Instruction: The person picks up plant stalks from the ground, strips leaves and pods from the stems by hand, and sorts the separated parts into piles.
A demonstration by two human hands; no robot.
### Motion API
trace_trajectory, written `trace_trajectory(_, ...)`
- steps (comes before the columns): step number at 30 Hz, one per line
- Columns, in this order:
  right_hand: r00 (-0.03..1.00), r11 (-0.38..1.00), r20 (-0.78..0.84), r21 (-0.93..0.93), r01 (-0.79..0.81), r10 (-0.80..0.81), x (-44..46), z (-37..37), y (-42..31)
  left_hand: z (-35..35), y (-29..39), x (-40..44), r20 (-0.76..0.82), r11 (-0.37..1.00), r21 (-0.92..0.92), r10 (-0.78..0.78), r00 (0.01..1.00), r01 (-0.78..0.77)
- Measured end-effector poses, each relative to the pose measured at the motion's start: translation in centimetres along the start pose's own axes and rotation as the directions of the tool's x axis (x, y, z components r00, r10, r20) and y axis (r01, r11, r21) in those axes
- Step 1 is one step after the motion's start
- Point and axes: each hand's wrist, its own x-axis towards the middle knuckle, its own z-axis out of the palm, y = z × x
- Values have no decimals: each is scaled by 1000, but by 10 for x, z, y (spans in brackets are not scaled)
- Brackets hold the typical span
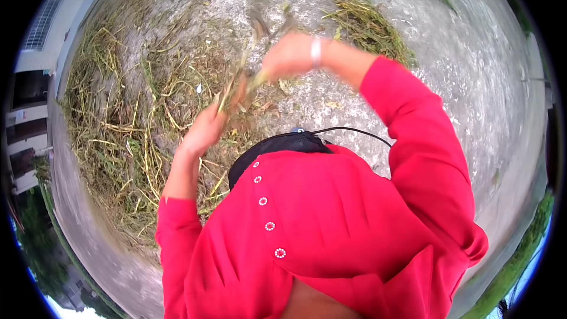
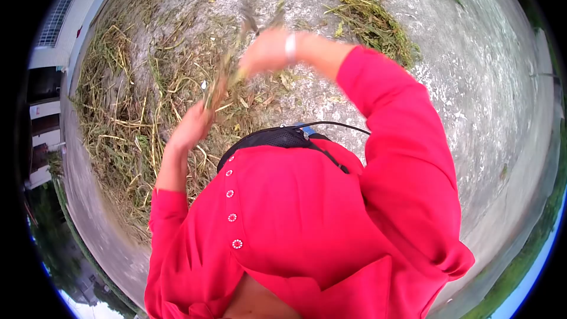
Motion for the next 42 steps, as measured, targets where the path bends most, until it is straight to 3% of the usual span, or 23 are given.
trace_trajectory(1, 975, 979, -124, -64, -192, 183, -18, -20, 34, -10, -29, -10, -52, 981, -166, -109, 993, 99)
trace_trajectory(2, 940, 932, -263, -227, -281, 219, -58, -41, 63, -28, -64, -17, -86, 931, -319, -215, 973, 178)
trace_trajectory(4, 874, 847, -464, -399, -352, 144, -124, -56, 107, -46, -102, -36, -222, 889, -439, -250, 943, 132)
trace_trajectory(5, 834, 782, -548, -491, -385, 66, -153, -52, 110, -44, -94, -43, -335, 918, -373, -271, 902, 137)
trace_trajectory(6, 789, 770, -606, -454, -447, 100, -170, -46, 106, -58, -126, -40, -326, 933, -357, -162, 931, 37)
trace_trajectory(10, 517, 660, -785, -191, -726, 342, -200, -1, 79, -48, -106, -12, -433, 911, -411, -156, 888, -41)
trace_trajectory(12, 457, 561, -676, -77, -824, 578, -205, 38, 57, -36, -96, 5, -454, 917, -400, -201, 868, 3)
trace_trajectory(14, 441, 561, -653, -30, -827, 615, -213, 97, 45, -28, -106, 22, -438, 959, -267, -39, 898, -89)
trace_trajectory(19, 365, 436, -333, 171, -883, 870, -271, 179, 7, -3, -87, 48, -517, 944, -271, 24, 855, -190)
trace_trajectory(21, 252, 270, -121, 167, -948, 960, -311, 194, 7, -2, -81, 64, -458, 941, -226, 126, 880, -252)
trace_trajectory(23, 0, 5, -36, 124, -992, 999, -364, 190, -4, 2, -66, 76, -452, 943, -186, 166, 876, -275)
trace_trajectory(24, -93, -79, -101, 137, -987, 991, -401, 217, 3, 4, -62, 83, -470, 928, -172, 217, 855, -331)
trace_trajectory(25, -314, -294, -108, 163, -942, 943, -436, 241, 12, 3, -69, 97, -426, 918, -179, 253, 869, -355)
trace_trajectory(27, -509, -509, -12, -52, -859, 861, -441, 187, -14, 17, -38, 96, -383, 940, -158, 225, 896, -304)
trace_trajectory(28, -452, -481, -180, -174, -859, 874, -445, 206, -8, 18, -40, 105, -366, 932, -99, 291, 884, -347)
trace_trajectory(30, -378, -369, -69, 121, -922, 923, -422, 208, 22, 33, -27, 109, -320, 914, -66, 360, 876, -400)
trace_trajectory(32, 101, 152, -121, 559, -815, 988, -358, 199, 52, 52, -15, 116, -270, 881, -175, 387, 882, -440)
trace_trajectory(33, 313, 435, -301, 621, -652, 901, -309, 189, 58, 60, -9, 120, -247, 869, -171, 418, 874, -464)
trace_trajectory(36, 624, 533, -264, 794, -293, 736, -171, 99, 24, 85, -1, 128, -252, 852, 6, 508, 823, -524)
trace_trajectory(37, 674, 505, -354, 863, -32, 648, -135, 96, 26, 90, -4, 135, -241, 819, 84, 570, 786, -568)
trace_trajectory(38, 685, 471, -375, 881, 52, 625, -108, 80, 17, 94, -5, 140, -226, 779, 162, 627, 746, -606)
trace_trajectory(41, 644, 558, -443, 829, 30, 623, -50, 66, 11, 108, 21, 125, -143, 497, 548, 848, 510, -672)
trace_trajectory(42, 614, 477, -418, 876, 75, 670, -42, 68, 11, 112, 17, 126, -188, 526, 584, 829, 527, -619)
